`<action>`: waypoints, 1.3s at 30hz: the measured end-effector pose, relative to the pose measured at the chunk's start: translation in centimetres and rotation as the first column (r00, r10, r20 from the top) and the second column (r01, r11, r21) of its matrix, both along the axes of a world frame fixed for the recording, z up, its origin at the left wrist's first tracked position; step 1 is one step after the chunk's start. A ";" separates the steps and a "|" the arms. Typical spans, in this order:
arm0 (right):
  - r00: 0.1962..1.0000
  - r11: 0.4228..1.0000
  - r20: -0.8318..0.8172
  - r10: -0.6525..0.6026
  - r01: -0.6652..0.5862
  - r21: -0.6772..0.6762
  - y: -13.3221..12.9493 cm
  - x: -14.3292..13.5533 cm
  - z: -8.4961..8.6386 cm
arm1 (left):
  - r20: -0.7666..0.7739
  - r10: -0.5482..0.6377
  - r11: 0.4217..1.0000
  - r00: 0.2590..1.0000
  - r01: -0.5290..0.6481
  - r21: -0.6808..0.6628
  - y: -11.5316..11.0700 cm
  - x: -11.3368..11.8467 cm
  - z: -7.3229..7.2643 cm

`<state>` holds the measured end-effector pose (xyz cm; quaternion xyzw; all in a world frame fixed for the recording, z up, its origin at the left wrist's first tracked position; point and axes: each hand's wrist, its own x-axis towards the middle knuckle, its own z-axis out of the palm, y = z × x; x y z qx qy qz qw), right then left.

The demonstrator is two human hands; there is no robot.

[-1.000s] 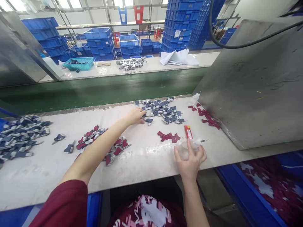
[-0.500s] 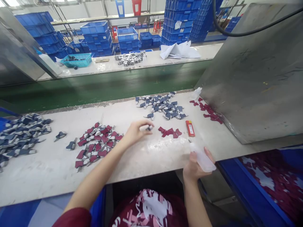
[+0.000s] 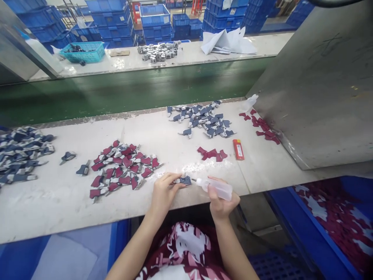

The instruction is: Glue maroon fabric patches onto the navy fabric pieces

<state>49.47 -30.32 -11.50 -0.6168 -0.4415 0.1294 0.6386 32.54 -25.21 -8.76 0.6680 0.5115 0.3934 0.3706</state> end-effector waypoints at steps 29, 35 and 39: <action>0.998 0.997 0.032 -0.056 0.058 -0.055 0.4 -0.4 0.0 | 0.028 0.072 0.997 0.997 -0.072 0.007 -0.4 0.1 -0.5; 0.995 0.996 0.061 -0.080 0.082 -0.031 0.2 -0.3 0.0 | 0.007 0.081 0.997 0.997 -0.081 -0.002 -0.5 0.1 -0.4; 0.994 0.995 0.050 -0.097 0.099 -0.029 0.0 -0.2 0.0 | 0.005 0.082 0.997 0.997 -0.082 0.003 -0.5 0.2 -0.2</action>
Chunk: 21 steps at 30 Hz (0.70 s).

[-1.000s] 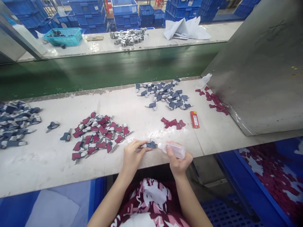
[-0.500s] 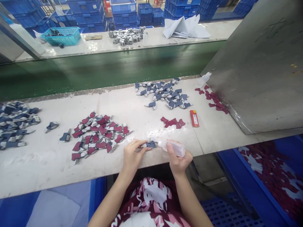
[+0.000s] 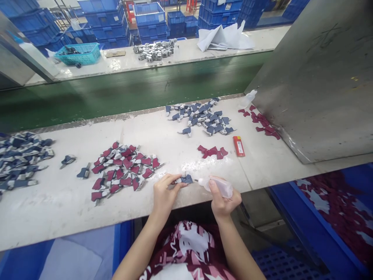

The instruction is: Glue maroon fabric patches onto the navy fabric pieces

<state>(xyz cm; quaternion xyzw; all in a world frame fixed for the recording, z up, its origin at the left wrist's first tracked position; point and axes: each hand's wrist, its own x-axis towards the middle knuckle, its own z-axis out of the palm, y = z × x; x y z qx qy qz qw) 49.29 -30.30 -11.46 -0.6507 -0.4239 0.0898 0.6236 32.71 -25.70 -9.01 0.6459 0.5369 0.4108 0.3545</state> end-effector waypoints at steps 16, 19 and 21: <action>0.988 0.994 -0.117 0.100 -0.104 -0.029 0.4 -1.4 0.3 | 0.029 0.050 0.999 0.998 -0.049 -0.018 -0.1 0.0 -0.4; 0.988 0.993 -0.116 0.101 -0.107 -0.047 0.5 -1.5 0.2 | 0.039 0.056 0.998 0.998 -0.055 -0.027 -0.1 0.0 -0.5; 0.987 0.993 -0.121 0.103 -0.108 -0.037 0.6 -1.5 0.2 | 0.045 0.059 0.998 0.997 -0.057 -0.034 -0.1 0.0 -0.5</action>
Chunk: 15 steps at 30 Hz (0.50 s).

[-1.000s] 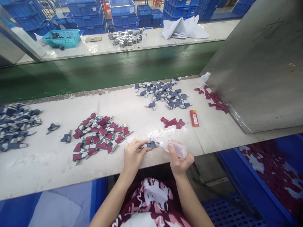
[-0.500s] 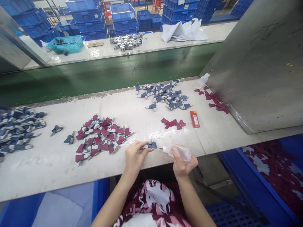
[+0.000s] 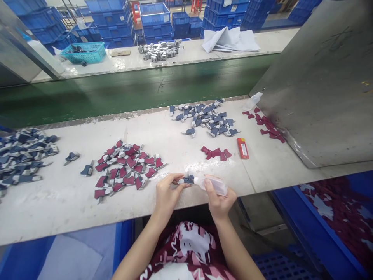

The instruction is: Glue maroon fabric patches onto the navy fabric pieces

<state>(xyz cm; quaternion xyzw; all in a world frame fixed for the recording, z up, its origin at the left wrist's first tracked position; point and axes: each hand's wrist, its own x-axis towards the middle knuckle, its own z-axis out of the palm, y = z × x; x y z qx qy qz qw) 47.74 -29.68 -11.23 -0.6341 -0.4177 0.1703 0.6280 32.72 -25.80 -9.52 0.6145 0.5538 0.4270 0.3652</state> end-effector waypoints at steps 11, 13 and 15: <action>0.995 0.996 -0.063 0.081 -0.083 -0.039 0.1 0.1 0.7 | 0.032 0.017 1.000 0.999 -0.017 -0.015 0.0 0.2 0.1; 0.992 0.996 -0.104 0.075 -0.081 -0.048 0.1 0.2 0.6 | 0.041 0.019 1.000 0.999 -0.019 -0.017 0.0 0.2 0.1; 0.990 0.995 -0.129 0.055 -0.065 -0.071 0.0 0.4 0.5 | 0.044 0.019 1.000 0.999 -0.018 -0.019 0.0 0.2 0.0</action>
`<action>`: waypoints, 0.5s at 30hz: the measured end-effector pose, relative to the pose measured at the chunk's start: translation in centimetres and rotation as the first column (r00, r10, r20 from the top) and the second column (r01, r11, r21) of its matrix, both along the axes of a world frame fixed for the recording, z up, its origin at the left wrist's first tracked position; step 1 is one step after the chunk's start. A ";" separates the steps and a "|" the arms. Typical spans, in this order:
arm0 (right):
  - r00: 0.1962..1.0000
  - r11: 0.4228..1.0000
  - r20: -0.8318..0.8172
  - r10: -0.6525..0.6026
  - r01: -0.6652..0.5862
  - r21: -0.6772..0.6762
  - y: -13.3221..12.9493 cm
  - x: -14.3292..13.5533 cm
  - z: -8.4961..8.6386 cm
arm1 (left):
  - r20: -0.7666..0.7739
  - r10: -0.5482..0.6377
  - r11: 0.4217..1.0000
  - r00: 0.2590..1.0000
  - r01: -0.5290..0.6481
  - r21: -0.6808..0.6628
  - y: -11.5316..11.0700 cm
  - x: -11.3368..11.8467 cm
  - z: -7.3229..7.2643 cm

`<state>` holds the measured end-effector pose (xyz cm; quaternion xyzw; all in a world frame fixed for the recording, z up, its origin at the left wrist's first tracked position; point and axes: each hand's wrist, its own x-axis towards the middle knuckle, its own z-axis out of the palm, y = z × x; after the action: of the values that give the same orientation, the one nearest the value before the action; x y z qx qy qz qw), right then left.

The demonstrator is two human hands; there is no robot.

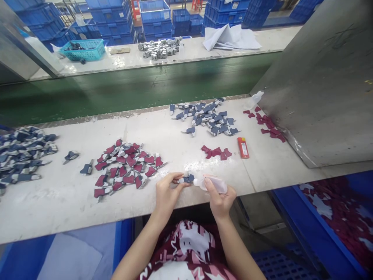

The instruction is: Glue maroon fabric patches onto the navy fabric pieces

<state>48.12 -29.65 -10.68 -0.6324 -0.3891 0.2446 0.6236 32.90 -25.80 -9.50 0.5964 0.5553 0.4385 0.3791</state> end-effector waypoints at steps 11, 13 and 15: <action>0.990 0.992 0.062 -0.127 0.128 -0.010 -0.6 0.7 0.4 | 0.004 0.007 0.999 1.000 -0.007 -0.037 -0.1 0.1 -0.2; 0.984 0.988 0.091 -0.153 0.153 0.004 -0.8 1.0 0.5 | -0.001 0.012 0.999 1.000 -0.013 -0.034 -0.1 0.1 -0.1; 0.980 0.987 0.119 -0.162 0.162 0.010 -1.0 1.2 0.6 | -0.001 0.010 1.000 1.000 -0.010 -0.029 -0.1 0.1 0.0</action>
<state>49.36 -30.60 -10.05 -0.6755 -0.3729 0.1546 0.6171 33.02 -25.93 -9.55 0.5883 0.5647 0.4319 0.3853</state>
